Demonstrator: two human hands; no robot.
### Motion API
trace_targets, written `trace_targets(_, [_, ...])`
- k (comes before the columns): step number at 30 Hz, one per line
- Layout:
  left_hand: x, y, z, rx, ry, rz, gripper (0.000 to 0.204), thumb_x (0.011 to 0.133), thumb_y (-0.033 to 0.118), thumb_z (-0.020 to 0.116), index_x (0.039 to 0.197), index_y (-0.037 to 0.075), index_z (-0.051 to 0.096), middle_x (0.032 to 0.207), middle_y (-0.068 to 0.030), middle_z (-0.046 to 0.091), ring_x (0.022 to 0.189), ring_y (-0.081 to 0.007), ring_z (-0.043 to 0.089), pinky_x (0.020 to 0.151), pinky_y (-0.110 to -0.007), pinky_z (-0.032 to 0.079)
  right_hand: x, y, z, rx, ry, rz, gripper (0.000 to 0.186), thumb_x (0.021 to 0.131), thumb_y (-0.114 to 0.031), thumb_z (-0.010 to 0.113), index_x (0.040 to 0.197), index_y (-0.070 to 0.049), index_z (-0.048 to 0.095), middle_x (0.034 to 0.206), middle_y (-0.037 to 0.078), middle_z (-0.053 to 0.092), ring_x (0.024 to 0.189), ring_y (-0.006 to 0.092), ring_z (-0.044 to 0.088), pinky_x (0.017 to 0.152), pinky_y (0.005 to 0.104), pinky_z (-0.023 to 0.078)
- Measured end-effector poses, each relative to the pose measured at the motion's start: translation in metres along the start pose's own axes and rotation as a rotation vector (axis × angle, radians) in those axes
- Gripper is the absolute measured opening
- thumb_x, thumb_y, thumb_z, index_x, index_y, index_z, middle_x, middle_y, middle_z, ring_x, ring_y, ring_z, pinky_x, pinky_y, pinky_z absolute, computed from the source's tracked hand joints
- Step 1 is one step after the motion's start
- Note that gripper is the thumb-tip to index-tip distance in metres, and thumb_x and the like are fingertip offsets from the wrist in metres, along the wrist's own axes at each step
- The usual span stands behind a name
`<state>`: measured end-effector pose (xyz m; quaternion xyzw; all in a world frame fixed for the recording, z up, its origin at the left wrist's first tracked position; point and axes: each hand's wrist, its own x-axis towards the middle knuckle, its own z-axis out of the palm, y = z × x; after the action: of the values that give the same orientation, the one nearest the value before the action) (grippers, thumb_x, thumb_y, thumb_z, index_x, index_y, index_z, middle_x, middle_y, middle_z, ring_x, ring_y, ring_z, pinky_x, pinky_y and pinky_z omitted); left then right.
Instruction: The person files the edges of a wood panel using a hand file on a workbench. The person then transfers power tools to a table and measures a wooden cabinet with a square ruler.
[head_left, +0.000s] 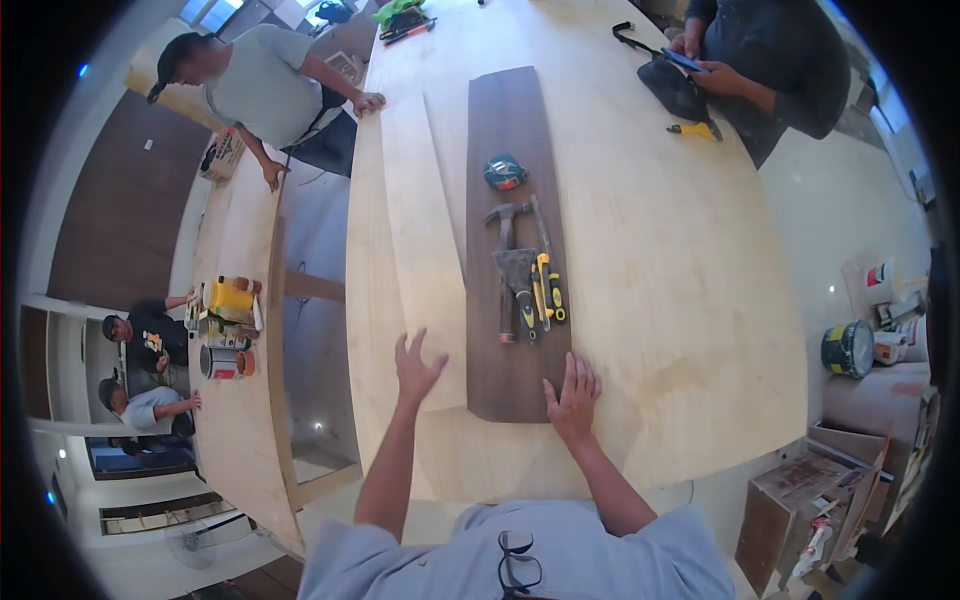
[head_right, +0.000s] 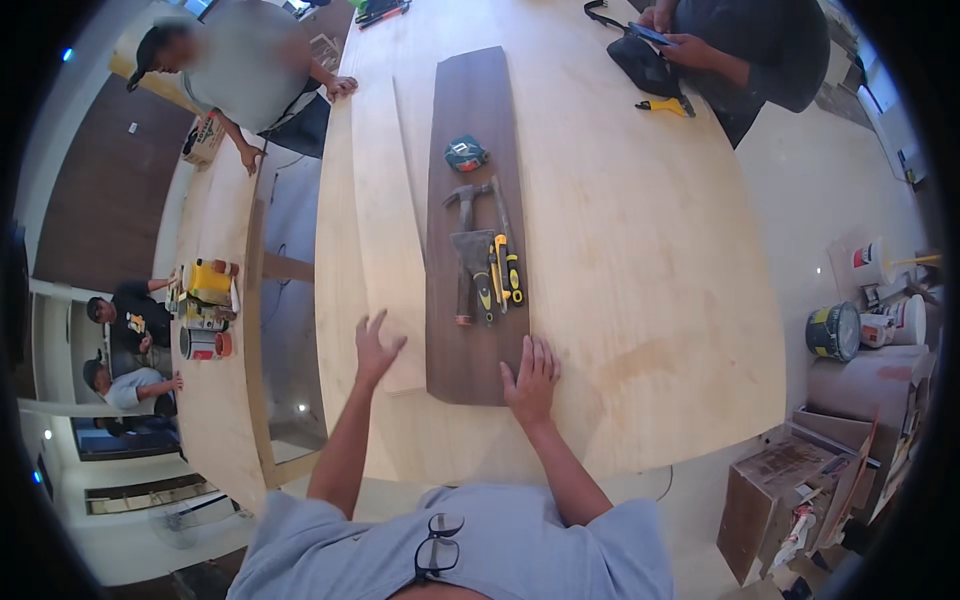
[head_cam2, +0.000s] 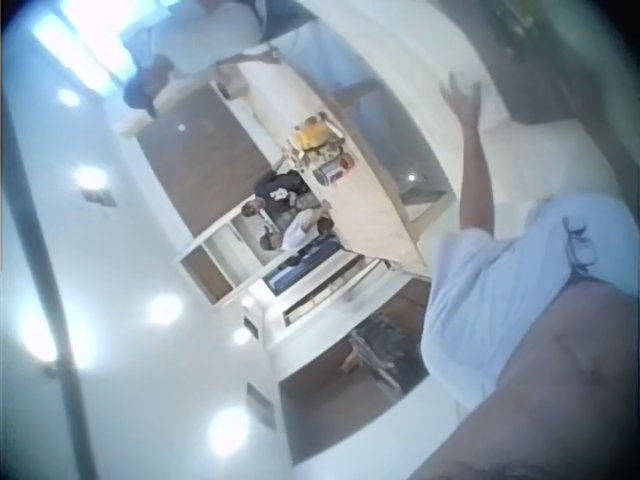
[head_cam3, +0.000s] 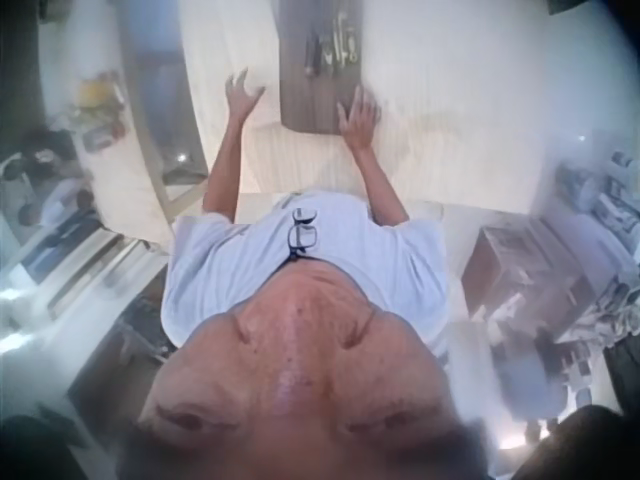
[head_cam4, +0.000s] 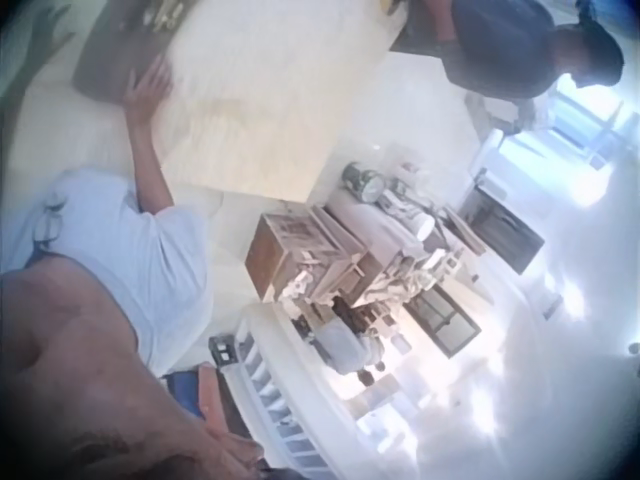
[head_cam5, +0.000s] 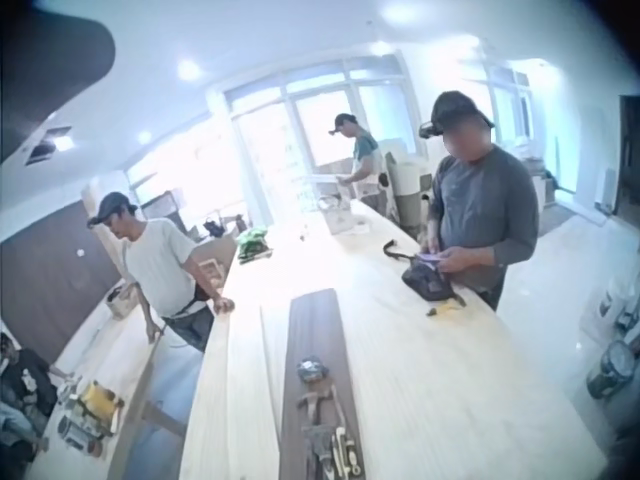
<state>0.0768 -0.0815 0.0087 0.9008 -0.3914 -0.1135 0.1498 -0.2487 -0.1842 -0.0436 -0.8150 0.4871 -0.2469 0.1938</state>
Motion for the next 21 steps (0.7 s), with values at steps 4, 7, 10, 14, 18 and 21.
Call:
trace_targets(4, [0.121,0.028,0.014,-0.101,0.123,0.102,0.083,0.084,0.046,0.085,0.155,0.018,0.052,0.16,-0.0305,0.036,0.147,-0.049,0.039,0.117,-0.058,0.039,0.001,0.001,0.0,0.006,-0.002,0.017,0.075,0.095,-0.039,0.073,0.154,-0.001,0.045,0.15,0.017,0.051,0.145,0.0342,0.044,0.121,0.0529,0.03])
trace_targets(7, [0.169,0.056,0.028,-0.017,0.101,-0.023,0.087,0.087,0.059,0.077,0.16,0.023,0.045,0.166,-0.028,0.032,0.153,-0.047,0.033,0.116,-0.067,0.035,0.002,0.0,-0.007,0.019,-0.011,0.029,0.076,0.095,-0.038,0.075,0.154,-0.001,0.044,0.15,0.017,0.052,0.146,0.0332,0.044,0.121,0.0524,0.03])
trace_targets(10, [0.188,0.076,0.035,0.129,-0.06,-0.176,0.092,0.089,0.07,0.068,0.165,0.029,0.036,0.17,-0.0246,0.026,0.157,-0.0451,0.025,0.114,-0.078,0.028,0.009,-0.002,-0.008,0.04,0.002,0.031,0.077,0.094,-0.037,0.076,0.155,-0.001,0.044,0.151,0.016,0.051,0.146,0.0328,0.044,0.121,0.0522,0.03])
trace_targets(14, [0.178,0.074,0.032,0.185,-0.117,-0.17,0.095,0.089,0.073,0.064,0.168,0.033,0.029,0.175,-0.0191,0.02,0.16,-0.0467,0.017,0.113,-0.084,0.021,0.002,0.0,-0.006,0.033,-0.033,0.049,0.078,0.094,-0.039,0.075,0.155,-0.001,0.043,0.152,0.016,0.051,0.146,0.0331,0.045,0.121,0.0519,0.03])
trace_targets(18, [0.181,0.077,0.029,0.253,-0.142,-0.147,0.092,0.091,0.068,0.064,0.168,0.031,0.028,0.174,-0.018,0.021,0.157,-0.0517,0.019,0.109,-0.087,0.024,0.003,0.001,-0.004,0.027,-0.056,0.05,0.079,0.097,-0.04,0.072,0.157,0.0,0.04,0.154,0.017,0.049,0.147,0.0349,0.043,0.121,0.0528,0.03])
trace_targets(21, [0.183,0.083,0.032,0.263,-0.128,-0.133,0.09,0.092,0.061,0.064,0.168,0.029,0.028,0.174,-0.0192,0.021,0.155,-0.0563,0.021,0.106,-0.087,0.028,0.003,0.002,-0.004,-0.003,-0.066,0.059,0.079,0.098,-0.04,0.071,0.158,0.0,0.039,0.154,0.017,0.048,0.147,0.0352,0.043,0.12,0.0524,0.031])
